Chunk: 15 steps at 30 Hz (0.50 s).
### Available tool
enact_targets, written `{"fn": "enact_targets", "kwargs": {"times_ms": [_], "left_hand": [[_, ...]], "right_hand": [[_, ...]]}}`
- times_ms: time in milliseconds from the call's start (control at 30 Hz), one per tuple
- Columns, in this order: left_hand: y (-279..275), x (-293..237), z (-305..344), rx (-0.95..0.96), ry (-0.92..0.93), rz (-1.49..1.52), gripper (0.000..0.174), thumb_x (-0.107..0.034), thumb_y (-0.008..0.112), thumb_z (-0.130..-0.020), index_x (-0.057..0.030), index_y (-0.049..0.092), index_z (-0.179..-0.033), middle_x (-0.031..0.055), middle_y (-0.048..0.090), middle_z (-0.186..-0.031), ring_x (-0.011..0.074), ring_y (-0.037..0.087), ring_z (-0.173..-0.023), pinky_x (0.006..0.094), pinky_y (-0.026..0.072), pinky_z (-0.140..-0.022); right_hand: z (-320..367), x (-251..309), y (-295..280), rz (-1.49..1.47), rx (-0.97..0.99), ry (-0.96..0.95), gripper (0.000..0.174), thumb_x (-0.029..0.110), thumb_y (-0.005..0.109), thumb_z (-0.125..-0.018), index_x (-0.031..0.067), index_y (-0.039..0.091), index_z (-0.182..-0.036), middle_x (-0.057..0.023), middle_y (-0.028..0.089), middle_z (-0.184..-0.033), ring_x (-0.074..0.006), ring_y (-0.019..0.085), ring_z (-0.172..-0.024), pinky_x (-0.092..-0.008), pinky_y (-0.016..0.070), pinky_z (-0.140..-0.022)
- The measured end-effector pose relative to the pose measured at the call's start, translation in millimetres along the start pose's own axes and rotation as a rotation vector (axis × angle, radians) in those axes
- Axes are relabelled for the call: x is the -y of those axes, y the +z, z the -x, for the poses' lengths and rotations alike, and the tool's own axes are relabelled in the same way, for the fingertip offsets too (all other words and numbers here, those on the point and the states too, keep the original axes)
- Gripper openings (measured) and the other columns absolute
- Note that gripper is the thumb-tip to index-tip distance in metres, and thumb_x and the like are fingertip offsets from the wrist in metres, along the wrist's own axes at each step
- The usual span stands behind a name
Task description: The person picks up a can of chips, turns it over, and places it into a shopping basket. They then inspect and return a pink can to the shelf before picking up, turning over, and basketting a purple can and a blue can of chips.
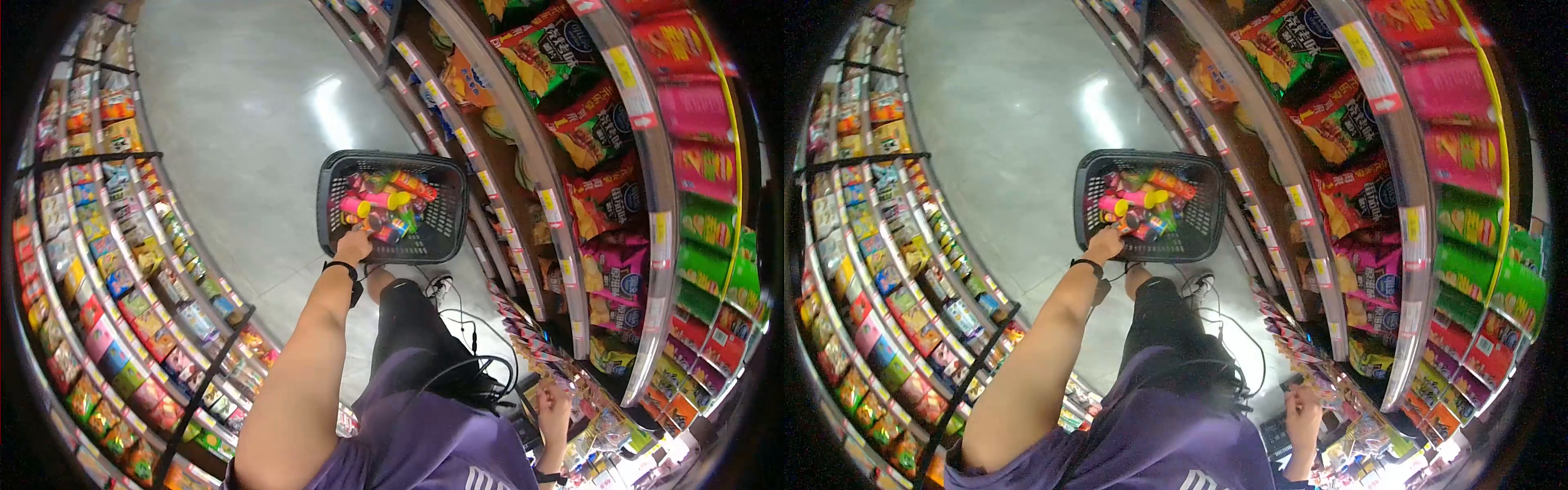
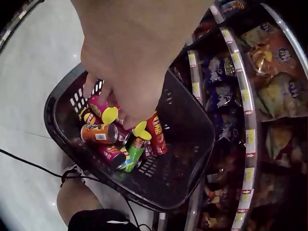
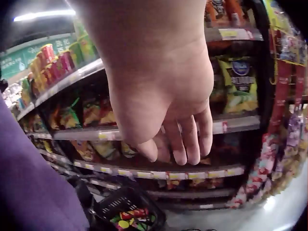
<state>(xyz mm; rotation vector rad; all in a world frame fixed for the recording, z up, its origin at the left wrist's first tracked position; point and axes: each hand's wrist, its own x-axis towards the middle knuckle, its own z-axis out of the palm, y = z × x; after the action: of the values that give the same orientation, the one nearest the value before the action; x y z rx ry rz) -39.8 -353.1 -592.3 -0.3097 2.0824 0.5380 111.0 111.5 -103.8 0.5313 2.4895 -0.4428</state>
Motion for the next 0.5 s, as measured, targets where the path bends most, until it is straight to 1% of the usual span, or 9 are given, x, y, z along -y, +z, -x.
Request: {"fn": "enact_targets", "kwargs": {"times_ms": [33, 100, 133, 167, 200, 300, 400, 467, 500], "left_hand": [[-2, -3, -9, 0.001, 0.036, -0.008, 0.044, -0.030, 0.061, -0.096, -0.0157, 0.068, -0.137, 0.0159, 0.061, -0.143, 0.0350, 0.057, -0.136, 0.0485, 0.0517, -0.109], [30, 11, -60, 0.029, 0.103, -0.058, 0.045, -0.031, 0.059, -0.097, -0.0156, 0.067, -0.139, 0.0155, 0.056, -0.149, 0.0355, 0.054, -0.139, 0.0494, 0.0513, -0.109], [45, 13, -82, 0.046, 0.135, -0.082, 0.045, -0.031, 0.059, -0.098, -0.0155, 0.066, -0.139, 0.0153, 0.054, -0.152, 0.0357, 0.052, -0.141, 0.0499, 0.0511, -0.109], [27, 1, -72, 0.102, 0.081, -0.089, 0.045, -0.030, 0.057, -0.098, -0.0148, 0.066, -0.140, 0.0156, 0.048, -0.158, 0.0363, 0.049, -0.143, 0.0517, 0.0490, -0.110], [37, 1, -84, 0.071, 0.082, -0.119, 0.046, -0.030, 0.056, -0.097, -0.0141, 0.067, -0.139, 0.0154, 0.047, -0.160, 0.0358, 0.046, -0.145, 0.0526, 0.0436, -0.115], [32, -12, -94, 0.125, 0.112, -0.176, 0.049, -0.030, 0.056, -0.096, -0.0146, 0.065, -0.142, 0.0146, 0.042, -0.164, 0.0361, 0.042, -0.148, 0.0547, 0.0359, -0.119], [36, -1, -123, 0.167, 0.130, -0.251, 0.051, -0.030, 0.055, -0.097, -0.0147, 0.064, -0.144, 0.0137, 0.034, -0.169, 0.0354, 0.039, -0.151, 0.0561, 0.0333, -0.121], [69, 2, -157, 0.177, 0.154, -0.258, 0.051, -0.030, 0.055, -0.097, -0.0145, 0.064, -0.145, 0.0130, 0.028, -0.171, 0.0343, 0.035, -0.153, 0.0573, 0.0329, -0.120], [81, 11, -176, 0.203, 0.153, -0.205, 0.049, -0.030, 0.054, -0.097, -0.0142, 0.066, -0.142, 0.0124, 0.019, -0.175, 0.0335, 0.025, -0.158, 0.0582, 0.0343, -0.120]], "right_hand": [[3, -3, 5, -0.037, -0.002, 0.061, 0.020, 0.008, 0.068, -0.095, -0.0035, 0.074, -0.111, -0.0174, 0.075, -0.096, -0.0255, 0.074, -0.081, -0.0369, 0.0566, -0.070], [14, -15, 19, -0.108, 0.005, 0.190, 0.018, 0.008, 0.069, -0.095, -0.0040, 0.074, -0.108, -0.0151, 0.076, -0.093, -0.0240, 0.074, -0.082, -0.0364, 0.0567, -0.071], [22, -43, 33, -0.155, -0.016, 0.221, 0.016, 0.008, 0.069, -0.096, -0.0026, 0.075, -0.106, -0.0128, 0.077, -0.094, -0.0220, 0.075, -0.084, -0.0361, 0.0570, -0.074], [29, -60, 39, -0.116, 0.007, 0.233, 0.016, 0.009, 0.069, -0.096, -0.0017, 0.076, -0.106, -0.0133, 0.078, -0.095, -0.0218, 0.075, -0.085, -0.0355, 0.0569, -0.073], [39, -74, 43, -0.078, 0.031, 0.244, 0.017, 0.011, 0.068, -0.097, -0.0008, 0.076, -0.107, -0.0138, 0.078, -0.096, -0.0216, 0.075, -0.085, -0.0348, 0.0568, -0.072], [72, -133, 55, 0.071, 0.051, 0.275, 0.018, 0.011, 0.064, -0.101, -0.0020, 0.076, -0.105, -0.0099, 0.077, -0.099, -0.0153, 0.073, -0.084, -0.0305, 0.0589, -0.073], [79, -96, 46, -0.118, 0.075, 0.489, 0.019, 0.012, 0.064, -0.102, -0.0007, 0.077, -0.109, -0.0103, 0.077, -0.098, -0.0169, 0.074, -0.082, -0.0302, 0.0596, -0.069], [75, -65, 36, -0.244, 0.051, 0.685, 0.024, 0.017, 0.068, -0.098, -0.0008, 0.077, -0.110, -0.0135, 0.077, -0.099, -0.0196, 0.074, -0.079, -0.0317, 0.0579, -0.065], [71, -55, 36, -0.305, 0.035, 0.780, 0.027, 0.020, 0.070, -0.096, -0.0008, 0.077, -0.111, -0.0151, 0.077, -0.100, -0.0210, 0.074, -0.078, -0.0325, 0.0571, -0.062]]}}
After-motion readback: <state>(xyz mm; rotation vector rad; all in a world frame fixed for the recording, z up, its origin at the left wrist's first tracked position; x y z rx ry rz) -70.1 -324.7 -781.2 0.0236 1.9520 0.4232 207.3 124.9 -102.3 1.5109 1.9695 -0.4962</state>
